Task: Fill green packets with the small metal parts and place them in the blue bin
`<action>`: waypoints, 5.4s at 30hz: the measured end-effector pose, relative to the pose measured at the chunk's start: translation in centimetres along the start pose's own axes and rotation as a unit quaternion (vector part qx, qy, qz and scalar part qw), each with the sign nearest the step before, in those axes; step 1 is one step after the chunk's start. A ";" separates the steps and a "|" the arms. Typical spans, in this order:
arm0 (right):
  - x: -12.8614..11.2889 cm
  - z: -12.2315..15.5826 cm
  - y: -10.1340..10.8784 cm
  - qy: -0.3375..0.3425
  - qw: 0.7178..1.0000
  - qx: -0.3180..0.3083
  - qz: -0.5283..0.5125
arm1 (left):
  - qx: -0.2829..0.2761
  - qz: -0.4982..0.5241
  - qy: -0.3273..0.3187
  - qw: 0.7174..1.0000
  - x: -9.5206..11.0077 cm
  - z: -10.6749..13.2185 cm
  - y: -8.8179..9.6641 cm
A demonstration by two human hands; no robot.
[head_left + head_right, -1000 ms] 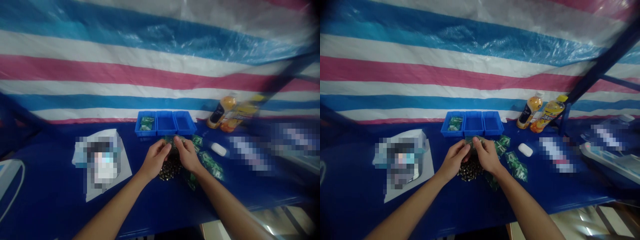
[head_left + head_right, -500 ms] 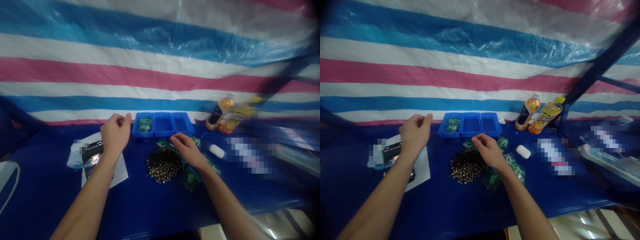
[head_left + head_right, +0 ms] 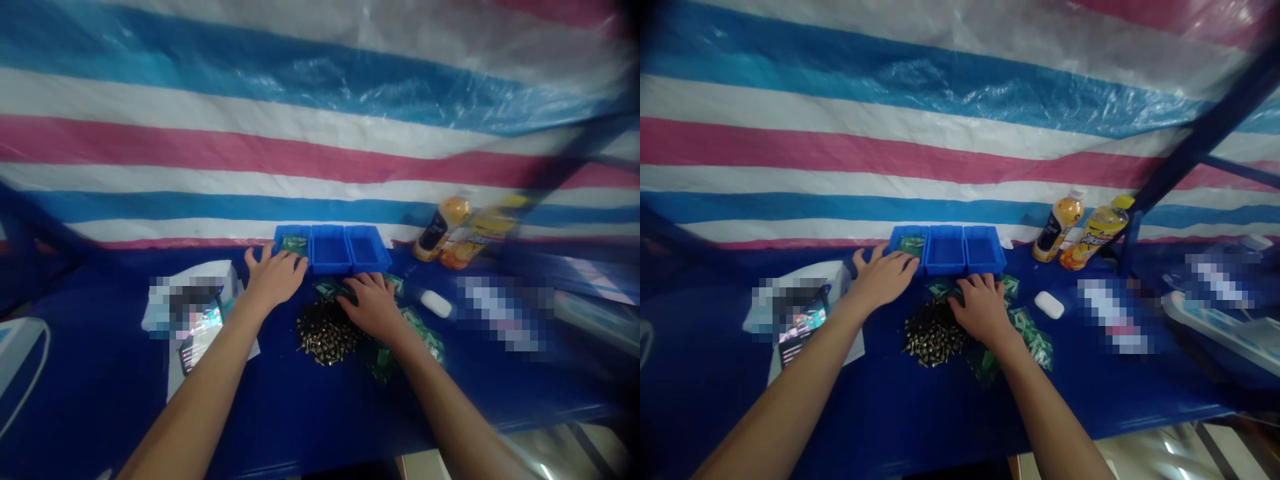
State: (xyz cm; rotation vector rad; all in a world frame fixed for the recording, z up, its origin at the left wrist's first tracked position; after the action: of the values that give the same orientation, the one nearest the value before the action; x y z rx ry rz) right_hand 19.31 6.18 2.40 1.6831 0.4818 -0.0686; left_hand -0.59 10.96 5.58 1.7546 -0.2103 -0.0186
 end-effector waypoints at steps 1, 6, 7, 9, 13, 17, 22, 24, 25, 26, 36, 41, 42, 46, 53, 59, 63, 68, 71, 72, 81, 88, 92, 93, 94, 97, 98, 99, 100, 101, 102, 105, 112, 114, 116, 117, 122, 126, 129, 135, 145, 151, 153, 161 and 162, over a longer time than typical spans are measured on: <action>0.0 0.0 -0.1 0.000 1.000 -0.008 0.001 | -0.005 0.001 0.005 1.000 0.0 -0.1 -0.3; 0.2 0.0 -0.2 -0.012 1.000 -0.011 -0.004 | -0.032 0.011 0.027 0.999 0.1 -1.0 -1.3; 0.2 0.1 -0.2 -0.016 1.000 -0.010 -0.006 | -0.033 0.013 0.025 0.999 0.2 -1.1 -1.4; 0.3 0.0 -0.2 -0.023 1.000 -0.009 -0.012 | -0.025 0.020 0.019 0.999 0.5 -1.4 -1.6; 0.4 -0.1 -0.3 -0.027 0.999 -0.013 -0.026 | 0.030 0.058 0.001 0.998 1.2 -1.3 -1.3; 0.6 -0.3 -0.3 -0.044 0.998 -0.006 -0.043 | 0.149 0.075 0.008 0.986 1.9 0.3 0.6; 0.9 -0.6 -0.5 -0.073 0.996 -0.008 -0.058 | 0.220 0.091 -0.018 0.971 3.1 3.4 2.6; 1.1 -0.7 -0.7 -0.081 0.995 -0.013 -0.061 | 0.220 0.102 -0.036 0.970 3.6 4.5 2.6; 1.2 -0.7 -0.7 -0.086 0.994 -0.015 -0.064 | 0.216 0.108 -0.042 0.969 3.8 4.9 2.4; 1.3 -0.8 -0.8 -0.090 0.994 -0.017 -0.066 | 0.210 0.116 -0.050 0.969 4.1 5.3 2.1; 1.8 -0.9 -1.0 -0.105 0.993 -0.016 -0.053 | 0.156 0.186 -0.106 0.964 5.8 6.1 0.1; 1.8 -1.0 -1.0 -0.103 0.993 -0.005 -0.050 | 0.142 0.202 -0.086 0.965 5.4 6.0 -0.3; 1.7 -1.0 -0.9 -0.100 0.994 0.003 -0.049 | 0.140 0.205 -0.084 0.965 5.3 5.9 -0.3; 0.9 -0.8 -0.2 -0.058 0.997 0.033 -0.046 | 0.134 0.210 -0.087 0.964 5.4 5.8 -0.3; -0.5 -0.6 2.0 -0.004 0.986 0.119 -0.120 | 0.141 0.249 -0.081 0.955 5.3 5.8 -0.1; 0.0 -0.8 2.3 -0.024 0.892 0.091 -0.442 | 0.094 0.371 -0.048 0.922 4.9 5.5 -0.5; -0.2 -0.8 1.1 -0.057 0.799 0.006 -0.599 | -0.018 0.486 -0.023 0.874 5.0 5.3 -1.6; -0.9 -0.5 1.7 -0.054 0.847 0.047 -0.526 | -0.039 0.561 0.004 0.827 4.7 5.0 -1.9; -1.4 -0.1 2.6 -0.028 0.908 0.090 -0.407 | -0.042 0.579 0.008 0.814 4.7 4.9 -1.9; -1.6 0.0 2.6 -0.020 0.917 0.089 -0.389 | -0.053 0.580 0.003 0.813 4.8 5.0 -2.0; -2.2 0.2 2.7 0.015 0.907 0.072 -0.414 | -0.134 0.622 -0.037 0.771 6.0 5.4 -2.1; -2.2 0.3 2.8 0.017 0.901 0.098 -0.423 | -0.173 0.646 -0.042 0.742 6.1 5.6 -2.0; -2.3 0.3 2.8 0.019 0.894 0.090 -0.438 | -0.184 0.668 -0.038 0.719 6.4 5.7 -2.2; -2.3 0.3 2.7 0.019 0.893 0.086 -0.441 | -0.181 0.672 -0.035 0.717 6.4 5.7 -2.3; -2.3 0.2 2.7 0.019 0.891 0.082 -0.446 | -0.178 0.675 -0.032 0.716 6.3 5.7 -2.3; -2.3 0.3 2.7 0.018 0.884 0.086 -0.458 | -0.173 0.669 -0.018 0.722 6.0 5.6 -2.6; -2.3 0.3 2.7 0.017 0.882 0.088 -0.462 | -0.173 0.663 -0.015 0.728 5.9 5.5 -2.6; -2.2 0.3 2.7 0.015 0.881 0.089 -0.465 | -0.172 0.657 -0.014 0.734 5.9 5.5 -2.6; -2.2 0.3 2.7 0.014 0.879 0.090 -0.467 | -0.170 0.651 -0.015 0.740 5.8 5.5 -2.6; -2.2 0.3 2.7 0.012 0.878 0.089 -0.470 | -0.167 0.648 -0.017 0.743 5.8 5.4 -2.5; -2.1 0.3 2.7 0.012 0.877 0.087 -0.472 | -0.161 0.647 -0.020 0.745 5.8 5.4 -2.4; -2.2 0.2 2.7 0.016 0.878 0.074 -0.472 | -0.137 0.652 -0.026 0.745 5.8 5.3 -2.0; -2.3 0.3 2.8 0.027 0.907 0.046 -0.418 | -0.154 0.657 -0.022 0.737 5.7 5.4 -2.2; -2.3 0.3 2.7 0.034 0.909 0.033 -0.413 | -0.176 0.652 -0.024 0.737 5.8 5.5 -2.4; -2.3 0.3 2.7 0.037 0.903 0.036 -0.426 | -0.185 0.654 -0.032 0.733 5.9 5.5 -2.3; -2.2 0.2 2.7 0.035 0.896 0.043 -0.441 | -0.185 0.656 -0.035 0.731 5.9 5.5 -2.3; -2.2 0.0 2.5 0.012 0.848 0.057 -0.527 | -0.181 0.663 -0.034 0.726 6.0 5.5 -2.5; -2.2 0.0 2.4 -0.002 0.833 0.081 -0.548 | -0.170 0.676 -0.015 0.717 6.0 5.5 -2.6; -2.1 0.1 2.3 -0.010 0.827 0.082 -0.556 | -0.147 0.690 0.011 0.709 5.7 5.4 -2.8; -2.0 0.1 2.5 0.005 0.832 0.078 -0.550 | -0.105 0.689 0.008 0.717 5.4 5.2 -2.9; -3.0 0.1 1.8 0.011 0.810 0.029 -0.585 | -0.046 0.634 0.013 0.772 5.6 5.6 -2.3; -3.1 0.1 1.1 0.003 0.806 -0.017 -0.591 | -0.023 0.582 -0.015 0.813 5.6 5.9 -1.7; -3.3 0.2 1.1 0.010 0.807 -0.025 -0.590 | -0.026 0.579 -0.017 0.814 5.6 6.0 -1.7; -3.3 0.4 1.5 0.031 0.836 0.019 -0.547 | -0.041 0.605 -0.009 0.795 5.7 5.9 -1.8; -3.4 0.4 1.6 0.035 0.837 0.022 -0.545 | -0.044 0.613 -0.009 0.789 5.8 5.9 -1.9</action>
State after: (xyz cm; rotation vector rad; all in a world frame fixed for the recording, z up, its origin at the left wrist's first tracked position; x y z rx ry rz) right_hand 16.93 4.70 4.89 1.2555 1.4563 -0.8545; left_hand 4.58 4.72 3.20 1.2386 -1.3038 0.8838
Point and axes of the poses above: each hand's wrist, its own z-axis away from the middle knuckle, its own y-axis out of the back of the hand, x = y × z, the point moved 5 cm from there along -z, towards the middle knuckle, and after that the axes turned 5 degrees about -z, right-handed, at the moved point
